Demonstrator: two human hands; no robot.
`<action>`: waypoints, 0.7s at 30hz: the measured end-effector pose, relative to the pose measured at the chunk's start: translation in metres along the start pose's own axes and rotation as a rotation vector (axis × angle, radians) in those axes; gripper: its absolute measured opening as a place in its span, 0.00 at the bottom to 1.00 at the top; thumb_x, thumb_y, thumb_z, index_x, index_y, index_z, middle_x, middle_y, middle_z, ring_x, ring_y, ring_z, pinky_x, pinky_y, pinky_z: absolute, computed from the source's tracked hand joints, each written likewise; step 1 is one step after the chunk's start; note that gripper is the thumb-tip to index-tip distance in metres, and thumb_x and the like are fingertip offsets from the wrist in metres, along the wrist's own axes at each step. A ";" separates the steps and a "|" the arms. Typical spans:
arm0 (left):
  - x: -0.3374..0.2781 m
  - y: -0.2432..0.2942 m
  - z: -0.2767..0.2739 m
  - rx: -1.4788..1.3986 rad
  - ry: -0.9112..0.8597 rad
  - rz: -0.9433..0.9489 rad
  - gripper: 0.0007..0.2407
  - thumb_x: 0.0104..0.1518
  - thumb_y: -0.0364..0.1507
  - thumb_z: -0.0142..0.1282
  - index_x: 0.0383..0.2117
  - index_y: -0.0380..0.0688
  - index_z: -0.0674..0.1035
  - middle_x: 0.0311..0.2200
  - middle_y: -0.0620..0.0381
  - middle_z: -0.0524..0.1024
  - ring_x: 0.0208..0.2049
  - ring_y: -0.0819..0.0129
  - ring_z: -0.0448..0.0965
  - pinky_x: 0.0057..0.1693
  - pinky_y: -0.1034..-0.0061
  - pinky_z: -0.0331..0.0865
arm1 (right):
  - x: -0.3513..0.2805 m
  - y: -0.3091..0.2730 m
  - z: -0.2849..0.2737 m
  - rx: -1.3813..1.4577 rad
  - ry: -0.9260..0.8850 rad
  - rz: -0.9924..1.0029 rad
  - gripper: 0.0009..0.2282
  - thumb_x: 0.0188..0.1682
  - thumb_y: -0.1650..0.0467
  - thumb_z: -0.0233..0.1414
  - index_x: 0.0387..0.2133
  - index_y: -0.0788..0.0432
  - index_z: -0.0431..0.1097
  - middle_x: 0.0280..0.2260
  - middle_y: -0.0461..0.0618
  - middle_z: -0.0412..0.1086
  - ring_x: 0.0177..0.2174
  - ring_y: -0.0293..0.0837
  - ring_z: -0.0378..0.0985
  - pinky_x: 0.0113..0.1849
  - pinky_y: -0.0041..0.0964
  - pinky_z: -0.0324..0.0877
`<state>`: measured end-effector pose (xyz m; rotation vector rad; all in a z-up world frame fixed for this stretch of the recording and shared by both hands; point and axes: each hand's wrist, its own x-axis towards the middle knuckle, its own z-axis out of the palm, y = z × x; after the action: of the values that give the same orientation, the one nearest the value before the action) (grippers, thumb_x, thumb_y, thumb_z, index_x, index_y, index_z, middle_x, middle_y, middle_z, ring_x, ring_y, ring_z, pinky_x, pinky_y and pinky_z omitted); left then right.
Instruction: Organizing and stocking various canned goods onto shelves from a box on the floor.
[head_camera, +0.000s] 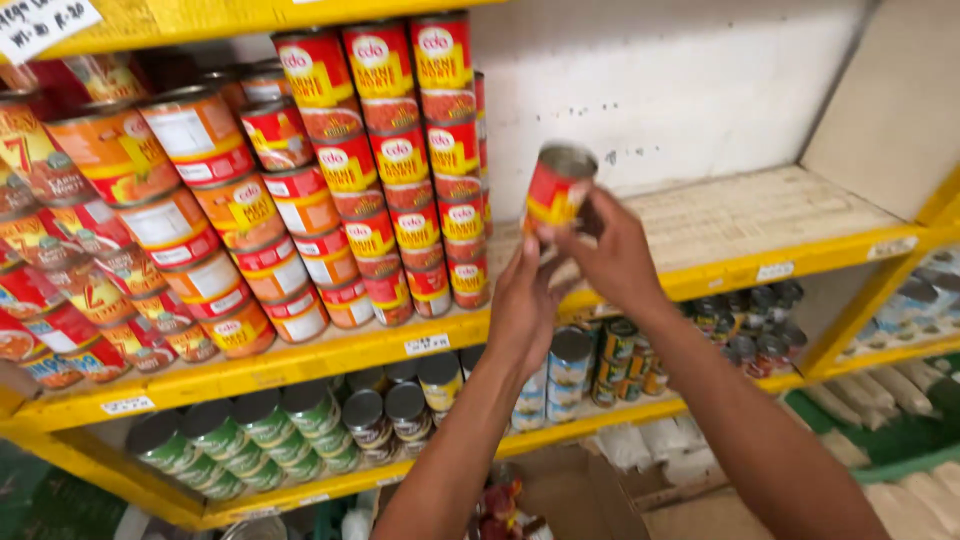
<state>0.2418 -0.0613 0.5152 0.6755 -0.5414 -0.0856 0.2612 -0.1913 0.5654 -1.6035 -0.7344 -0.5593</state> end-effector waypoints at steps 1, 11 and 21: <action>0.021 0.002 0.000 0.046 0.028 0.067 0.22 0.69 0.41 0.44 0.65 0.43 0.67 0.61 0.56 0.68 0.60 0.63 0.69 0.59 0.60 0.68 | 0.022 0.000 0.000 0.010 0.006 -0.017 0.20 0.49 0.73 0.61 0.54 0.62 0.66 0.46 0.49 0.75 0.46 0.38 0.78 0.49 0.34 0.74; 0.162 0.019 -0.005 0.012 0.147 0.439 0.26 0.69 0.37 0.37 0.73 0.48 0.51 0.75 0.56 0.48 0.72 0.59 0.51 0.71 0.58 0.50 | 0.185 0.035 0.031 -0.028 0.068 -0.117 0.18 0.49 0.74 0.60 0.53 0.64 0.67 0.43 0.49 0.78 0.42 0.38 0.80 0.43 0.34 0.75; 0.209 0.016 -0.013 0.119 0.296 0.600 0.25 0.70 0.39 0.36 0.72 0.47 0.55 0.74 0.55 0.50 0.73 0.62 0.50 0.72 0.62 0.50 | 0.235 0.079 0.039 -0.173 0.158 -0.112 0.17 0.52 0.73 0.59 0.54 0.66 0.68 0.38 0.53 0.78 0.37 0.42 0.78 0.39 0.36 0.74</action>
<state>0.4262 -0.0927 0.6099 0.6032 -0.4455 0.6047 0.4774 -0.1239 0.6739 -1.6618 -0.6748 -0.8412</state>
